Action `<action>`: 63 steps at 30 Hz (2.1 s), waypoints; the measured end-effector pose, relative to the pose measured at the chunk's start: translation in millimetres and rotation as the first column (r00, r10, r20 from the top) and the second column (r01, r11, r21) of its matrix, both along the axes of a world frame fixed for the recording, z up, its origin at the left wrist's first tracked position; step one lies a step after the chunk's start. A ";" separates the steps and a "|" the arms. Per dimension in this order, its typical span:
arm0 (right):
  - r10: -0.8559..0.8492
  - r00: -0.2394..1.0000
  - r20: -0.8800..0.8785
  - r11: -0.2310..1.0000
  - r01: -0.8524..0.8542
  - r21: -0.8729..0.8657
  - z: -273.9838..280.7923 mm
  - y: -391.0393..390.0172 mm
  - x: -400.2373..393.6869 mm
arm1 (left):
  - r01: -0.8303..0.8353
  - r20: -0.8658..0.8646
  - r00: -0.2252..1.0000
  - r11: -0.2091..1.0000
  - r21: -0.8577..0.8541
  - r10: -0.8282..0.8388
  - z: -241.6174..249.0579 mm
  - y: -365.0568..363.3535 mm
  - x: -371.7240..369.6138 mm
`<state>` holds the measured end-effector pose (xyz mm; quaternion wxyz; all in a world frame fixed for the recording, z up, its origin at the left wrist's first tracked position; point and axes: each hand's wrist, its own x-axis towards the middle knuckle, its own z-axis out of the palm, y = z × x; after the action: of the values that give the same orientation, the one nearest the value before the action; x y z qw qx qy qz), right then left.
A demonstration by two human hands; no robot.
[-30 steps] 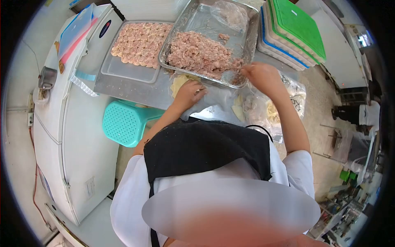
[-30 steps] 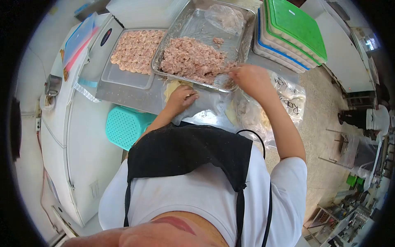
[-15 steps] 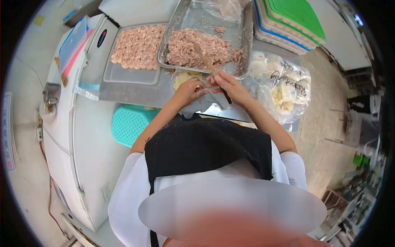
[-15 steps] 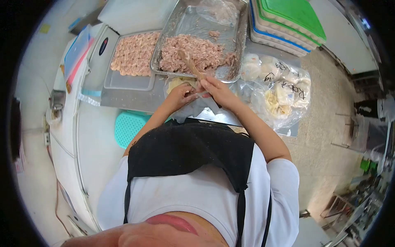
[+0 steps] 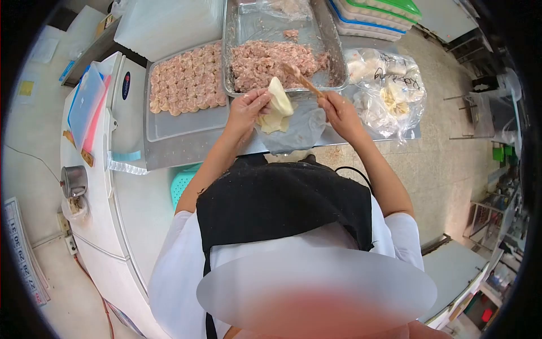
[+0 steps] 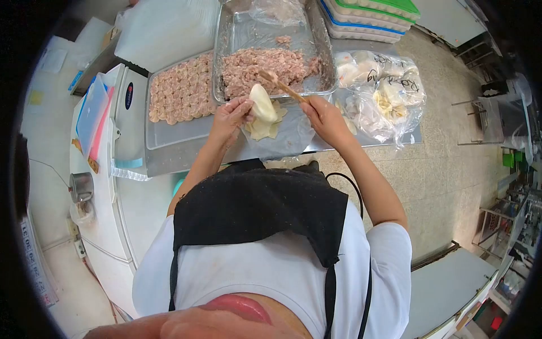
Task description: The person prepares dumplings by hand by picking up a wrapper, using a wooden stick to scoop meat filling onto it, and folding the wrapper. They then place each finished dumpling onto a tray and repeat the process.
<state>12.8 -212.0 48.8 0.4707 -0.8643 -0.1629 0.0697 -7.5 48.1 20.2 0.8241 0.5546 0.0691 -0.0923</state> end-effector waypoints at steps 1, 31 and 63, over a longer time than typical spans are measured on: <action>-0.010 1.000 0.007 1.000 0.010 -0.001 10.8 10.0 -2.3 | 0.010 0.007 1.000 1.000 -0.001 -0.010 5.6 -1.1 0.0; -0.036 0.957 -0.288 0.900 0.157 0.407 11.9 97.5 -18.6 | 0.207 0.031 0.978 0.931 -0.302 -0.207 5.5 39.5 -3.0; -0.057 0.946 -0.318 0.910 0.180 0.373 55.8 118.9 -25.4 | 0.215 0.034 0.975 0.886 -0.412 -0.220 20.1 36.8 -0.6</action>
<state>-12.6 -93.0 104.6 0.6589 -0.7383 -0.0469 0.1365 -8.1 84.8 40.3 0.9065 0.3716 -0.0088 -0.2004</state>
